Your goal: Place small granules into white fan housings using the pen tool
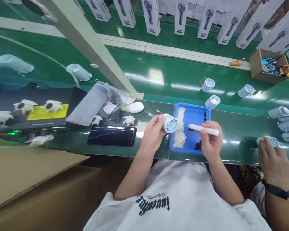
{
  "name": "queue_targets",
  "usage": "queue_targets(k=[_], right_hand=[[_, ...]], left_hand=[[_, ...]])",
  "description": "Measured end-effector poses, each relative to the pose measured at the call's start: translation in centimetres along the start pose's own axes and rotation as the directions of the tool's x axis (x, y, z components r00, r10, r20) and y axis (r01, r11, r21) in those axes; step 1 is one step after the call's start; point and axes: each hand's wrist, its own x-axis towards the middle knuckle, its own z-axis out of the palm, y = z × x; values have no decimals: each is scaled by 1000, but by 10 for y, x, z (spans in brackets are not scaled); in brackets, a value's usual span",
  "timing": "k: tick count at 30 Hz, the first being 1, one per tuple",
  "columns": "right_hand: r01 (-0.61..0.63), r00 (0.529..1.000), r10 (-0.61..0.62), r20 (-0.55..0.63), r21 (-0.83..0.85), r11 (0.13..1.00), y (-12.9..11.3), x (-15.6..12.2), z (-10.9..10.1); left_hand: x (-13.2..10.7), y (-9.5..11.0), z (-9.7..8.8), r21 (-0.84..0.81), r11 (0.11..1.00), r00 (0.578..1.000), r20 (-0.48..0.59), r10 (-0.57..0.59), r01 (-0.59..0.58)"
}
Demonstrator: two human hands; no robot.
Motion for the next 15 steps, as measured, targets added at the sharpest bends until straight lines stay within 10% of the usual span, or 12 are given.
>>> queue_targets(k=[15], right_hand=[[38, 999, -37, -9, 196, 980, -22, -15, 0]], left_hand=[[-10, -8, 18, -69, 998, 997, 77, -5, 11]])
